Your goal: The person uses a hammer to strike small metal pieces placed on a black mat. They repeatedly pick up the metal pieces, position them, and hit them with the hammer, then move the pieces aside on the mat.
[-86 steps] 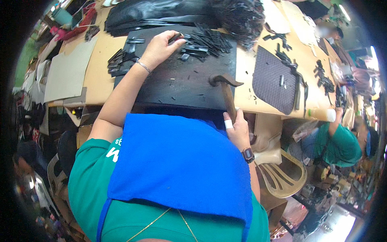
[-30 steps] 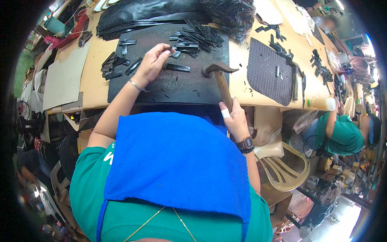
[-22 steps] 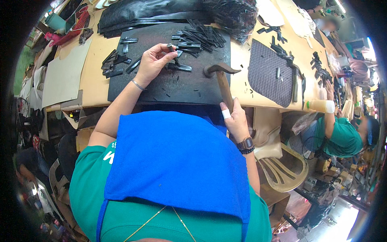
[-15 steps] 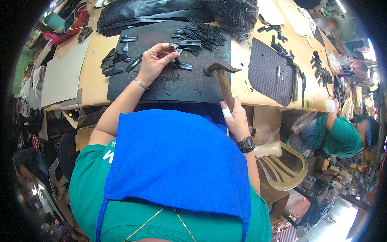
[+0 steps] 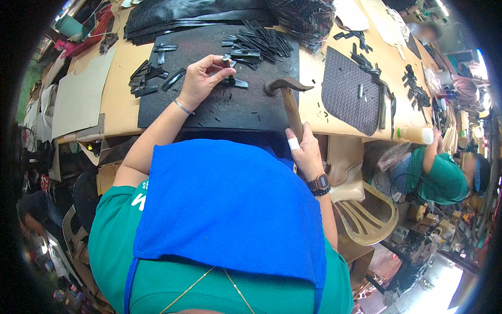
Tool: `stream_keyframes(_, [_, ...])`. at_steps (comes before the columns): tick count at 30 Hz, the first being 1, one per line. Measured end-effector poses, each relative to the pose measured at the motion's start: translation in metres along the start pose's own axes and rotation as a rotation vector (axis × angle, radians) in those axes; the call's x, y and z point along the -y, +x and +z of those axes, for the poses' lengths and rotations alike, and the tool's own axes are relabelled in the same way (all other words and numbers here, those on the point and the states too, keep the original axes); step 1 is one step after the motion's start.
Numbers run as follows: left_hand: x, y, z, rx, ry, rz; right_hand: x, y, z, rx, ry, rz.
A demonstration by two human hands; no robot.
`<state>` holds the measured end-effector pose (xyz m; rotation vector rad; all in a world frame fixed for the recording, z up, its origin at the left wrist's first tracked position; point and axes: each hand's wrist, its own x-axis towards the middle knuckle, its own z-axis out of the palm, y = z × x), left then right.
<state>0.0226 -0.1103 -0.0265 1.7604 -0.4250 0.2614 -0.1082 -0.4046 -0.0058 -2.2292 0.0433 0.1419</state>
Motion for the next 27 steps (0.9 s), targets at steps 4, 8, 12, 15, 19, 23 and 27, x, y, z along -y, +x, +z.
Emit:
stream_keyframes(4, [0.002,-0.002,0.004,0.007,0.054,0.029,0.0,-0.001,0.0,0.009,0.035,0.008])
stream_keyframes(8, [0.003,-0.004,0.007,0.027,0.087,0.055,0.009,-0.001,-0.004,0.024,0.066,0.046])
stream_keyframes(12, [-0.001,-0.005,0.007,0.03,0.126,0.13,0.042,0.005,-0.042,-0.012,0.323,0.012])
stream_keyframes(15, [0.0,-0.006,0.007,0.02,0.158,0.169,0.113,0.017,-0.066,-0.193,0.647,-0.712])
stream_keyframes(19, [0.002,-0.006,0.01,0.013,0.118,0.22,0.128,0.028,-0.05,-0.157,0.717,-0.869])
stream_keyframes(23, [-0.003,-0.001,0.008,0.049,0.246,0.162,0.087,0.03,-0.022,0.105,-0.239,-0.299])
stream_keyframes(27, [0.005,-0.015,0.01,0.011,0.187,0.207,0.108,0.013,-0.036,0.05,0.071,-0.127])
